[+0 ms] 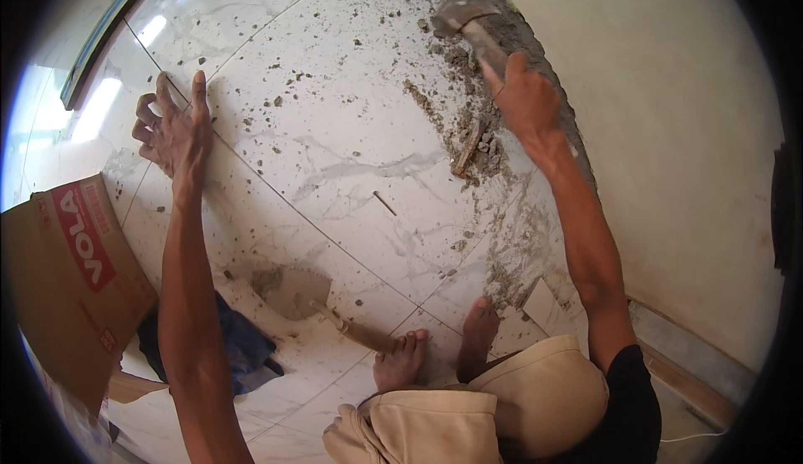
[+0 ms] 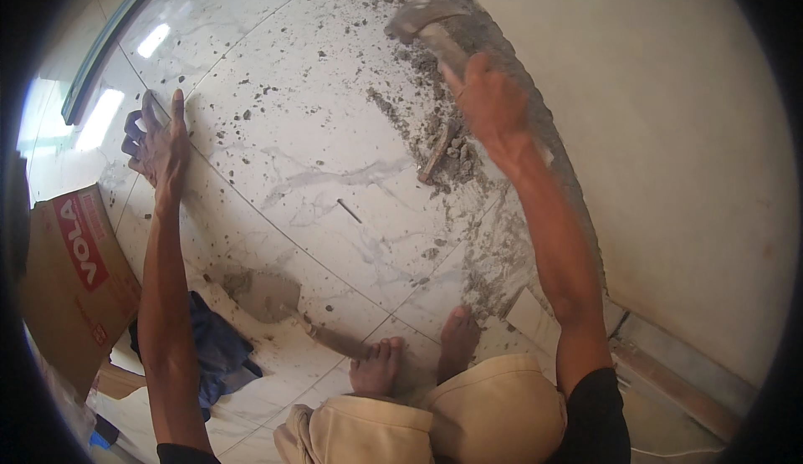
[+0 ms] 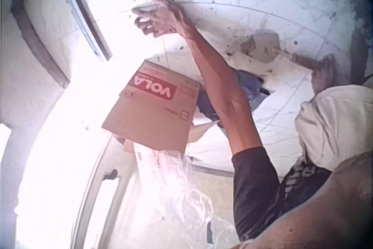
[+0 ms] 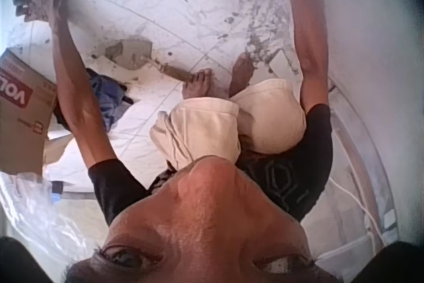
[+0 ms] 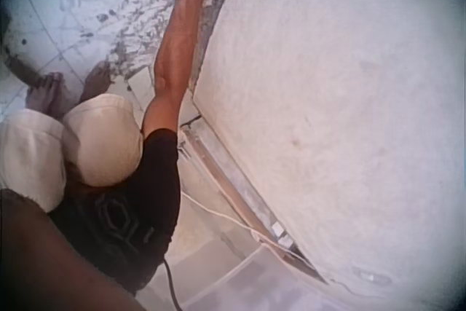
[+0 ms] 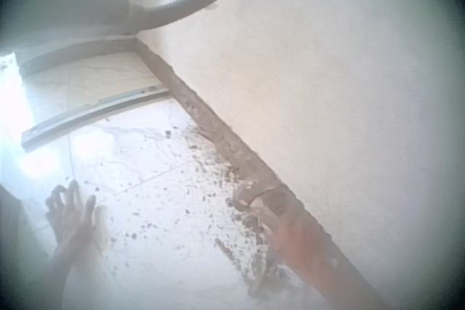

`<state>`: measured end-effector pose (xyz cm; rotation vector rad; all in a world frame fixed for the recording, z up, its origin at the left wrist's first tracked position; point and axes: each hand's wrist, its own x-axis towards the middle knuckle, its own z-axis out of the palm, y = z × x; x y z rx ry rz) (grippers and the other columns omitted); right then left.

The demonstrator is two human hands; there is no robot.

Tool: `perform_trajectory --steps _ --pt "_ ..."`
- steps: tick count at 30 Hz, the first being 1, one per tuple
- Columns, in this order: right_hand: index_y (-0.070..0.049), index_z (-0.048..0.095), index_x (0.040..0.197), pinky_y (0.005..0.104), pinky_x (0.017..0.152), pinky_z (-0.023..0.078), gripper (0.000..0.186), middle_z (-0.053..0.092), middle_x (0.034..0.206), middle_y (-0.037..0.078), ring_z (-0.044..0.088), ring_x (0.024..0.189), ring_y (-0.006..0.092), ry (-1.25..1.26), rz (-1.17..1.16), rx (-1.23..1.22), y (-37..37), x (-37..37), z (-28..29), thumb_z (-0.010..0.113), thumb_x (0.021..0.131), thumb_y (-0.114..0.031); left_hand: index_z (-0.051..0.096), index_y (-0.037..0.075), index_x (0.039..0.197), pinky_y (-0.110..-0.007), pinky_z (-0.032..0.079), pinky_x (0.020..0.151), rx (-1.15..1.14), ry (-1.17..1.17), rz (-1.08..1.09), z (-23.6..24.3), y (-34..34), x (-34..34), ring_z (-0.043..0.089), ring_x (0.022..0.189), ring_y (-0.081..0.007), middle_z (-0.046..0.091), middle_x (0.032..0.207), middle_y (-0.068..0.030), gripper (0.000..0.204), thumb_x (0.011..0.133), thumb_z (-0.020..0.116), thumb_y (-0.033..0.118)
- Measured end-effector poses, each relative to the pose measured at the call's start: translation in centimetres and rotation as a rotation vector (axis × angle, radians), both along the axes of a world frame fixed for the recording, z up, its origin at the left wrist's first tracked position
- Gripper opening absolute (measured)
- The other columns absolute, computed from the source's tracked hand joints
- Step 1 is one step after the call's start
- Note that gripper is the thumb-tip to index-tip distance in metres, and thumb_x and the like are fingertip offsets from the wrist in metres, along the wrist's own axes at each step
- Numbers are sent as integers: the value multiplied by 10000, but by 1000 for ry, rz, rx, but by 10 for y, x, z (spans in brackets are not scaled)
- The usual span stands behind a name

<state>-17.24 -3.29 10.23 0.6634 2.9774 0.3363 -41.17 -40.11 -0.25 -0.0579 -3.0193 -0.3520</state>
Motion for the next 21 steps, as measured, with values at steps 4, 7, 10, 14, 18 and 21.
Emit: perform_trajectory --steps 4,7,10,14,18,21 --pt "-3 518 854 448 429 528 432 560 522 132 636 499 348 168 370 3 -41 9 4 562 976 -416 403 237 1475 -554 256 1066 7 -4 1 -1 -1 2 263 1351 -376 346 1441 -130 799 874 388 762" --pt "-6 525 873 437 455 533 466 583 555 135 638 519 350 229 469 131 11 -2 12 553 968 -461 402 237 1476 -560 254 1069 13 -3 -5 -2 2 1 265 1351 -375 348 1438 -131 804 873 379 767" --pt "-9 531 888 432 453 525 475 595 569 136 638 515 341 82 10 131 22 3 0 556 963 -478 400 236 1477 -569 250 1069 0 -9 -9 0 8 2 265 1350 -376 343 1440 -128 807 871 377 769" --pt "-13 496 838 420 399 513 436 605 568 151 622 462 306 85 303 -3 -40 9 4 587 964 -421 398 234 1480 -580 242 1069 -16 20 0 -3 -4 0 265 1349 -376 341 1441 -128 812 869 381 769" --pt "-35 494 830 366 364 506 443 597 560 107 609 440 217 80 326 159 8 13 -16 579 961 -449 396 235 1481 -582 242 1069 9 -13 -6 -5 -2 0 264 1350 -379 340 1442 -133 815 868 381 771" --pt "-47 506 815 335 335 496 461 581 558 90 578 405 175 100 103 227 24 8 -3 540 974 -478 397 234 1480 -583 246 1068 17 -11 -8 0 2 0 263 1352 -383 333 1448 -138 816 867 380 772"
